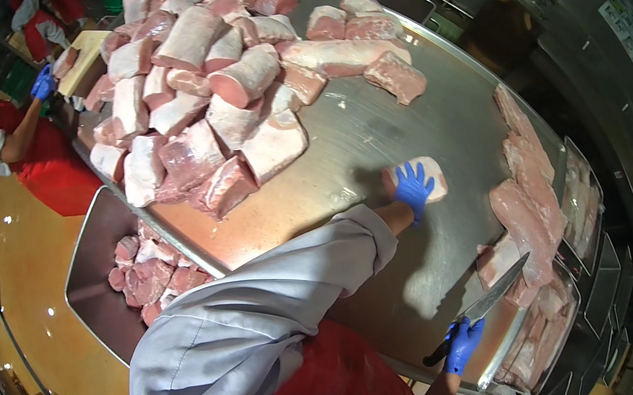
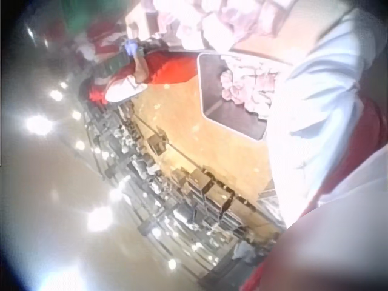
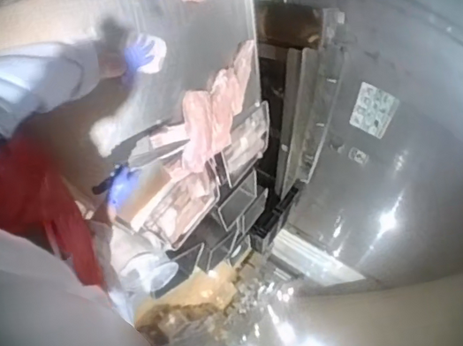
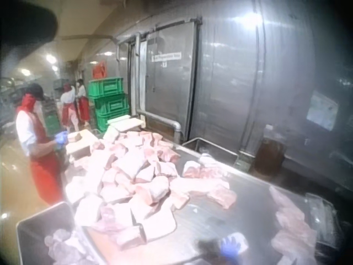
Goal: The person cuts large slabs of pork belly into smaller rectangular pieces using a knife on a stainless steel table. The cut pieces are placed into a metal tray while the remaining slabs are kept on the table.
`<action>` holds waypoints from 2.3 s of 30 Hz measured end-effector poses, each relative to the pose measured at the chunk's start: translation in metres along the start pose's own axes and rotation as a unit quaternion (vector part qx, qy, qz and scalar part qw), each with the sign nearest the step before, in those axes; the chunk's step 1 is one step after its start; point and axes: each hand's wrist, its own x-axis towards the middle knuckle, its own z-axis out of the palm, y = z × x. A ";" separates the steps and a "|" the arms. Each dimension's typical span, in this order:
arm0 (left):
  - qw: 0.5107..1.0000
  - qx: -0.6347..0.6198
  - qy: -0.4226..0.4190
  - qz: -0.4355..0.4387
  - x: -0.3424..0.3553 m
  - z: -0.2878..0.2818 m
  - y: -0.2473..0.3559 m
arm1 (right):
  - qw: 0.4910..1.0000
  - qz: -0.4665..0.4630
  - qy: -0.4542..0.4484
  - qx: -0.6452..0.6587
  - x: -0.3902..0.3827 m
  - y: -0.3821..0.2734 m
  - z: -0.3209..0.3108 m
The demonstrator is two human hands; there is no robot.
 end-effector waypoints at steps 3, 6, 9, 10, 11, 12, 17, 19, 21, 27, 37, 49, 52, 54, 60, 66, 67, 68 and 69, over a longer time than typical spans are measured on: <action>0.977 -0.204 -0.036 -0.057 0.019 -0.010 -0.018 | 0.999 0.030 0.037 -0.017 -0.019 0.004 -0.023; 0.965 -0.232 -0.100 -0.062 0.027 -0.026 -0.052 | 0.998 0.033 0.049 -0.006 -0.035 0.025 -0.033; 0.878 -0.446 -0.138 -0.111 0.008 -0.021 -0.092 | 0.998 0.042 0.042 0.009 -0.035 0.026 -0.021; 0.808 -0.554 -0.150 -0.129 -0.008 -0.020 -0.108 | 0.998 0.056 0.031 0.012 -0.037 0.021 -0.014; 0.728 -0.653 -0.159 -0.138 -0.022 -0.022 -0.123 | 0.997 0.069 0.025 0.017 -0.040 0.016 -0.006; 0.634 -0.742 -0.164 -0.144 -0.037 -0.023 -0.138 | 0.996 0.082 0.019 0.020 -0.040 0.013 0.000; 0.248 -0.961 0.017 -0.123 -0.107 -0.066 -0.241 | 0.995 0.090 -0.047 0.025 -0.017 0.021 0.031; 0.314 -0.938 0.079 -0.122 -0.107 -0.119 -0.317 | 0.994 0.079 -0.070 0.023 -0.018 0.016 0.040; 0.436 -0.869 0.186 -0.145 -0.090 -0.174 -0.403 | 0.994 0.078 -0.073 0.005 -0.017 0.011 0.047; 0.530 -0.640 0.465 -0.305 -0.057 -0.302 -0.626 | 0.994 0.030 -0.108 0.011 -0.020 -0.005 0.090; 0.865 -0.384 0.324 -0.002 -0.036 -0.095 -0.326 | 0.995 0.087 -0.047 0.024 -0.071 0.005 0.059; 0.882 -0.346 0.062 0.314 -0.030 -0.023 0.168 | 0.986 0.146 0.084 -0.006 -0.110 0.072 -0.104; 0.837 -0.283 0.119 0.453 -0.003 -0.055 0.279 | 0.971 0.196 0.139 0.006 -0.128 0.096 -0.148; 0.819 -0.184 0.195 0.508 0.018 -0.065 0.351 | 0.959 0.233 0.161 0.027 -0.139 0.106 -0.178; 0.805 -0.024 0.301 0.510 0.065 -0.055 0.482 | 0.943 0.179 0.250 0.126 -0.176 0.141 -0.244; 0.859 -0.187 0.162 0.449 0.082 -0.121 0.466 | 0.933 0.200 0.273 0.121 -0.177 0.163 -0.265; 0.856 -0.280 0.201 0.386 0.083 -0.130 0.443 | 0.940 0.194 0.259 0.106 -0.172 0.162 -0.267; 0.842 -0.367 0.238 0.315 0.084 -0.138 0.412 | 0.948 0.187 0.241 0.091 -0.165 0.160 -0.269; 0.849 -0.414 0.237 0.228 0.080 -0.147 0.377 | 0.953 0.183 0.228 0.077 -0.157 0.157 -0.271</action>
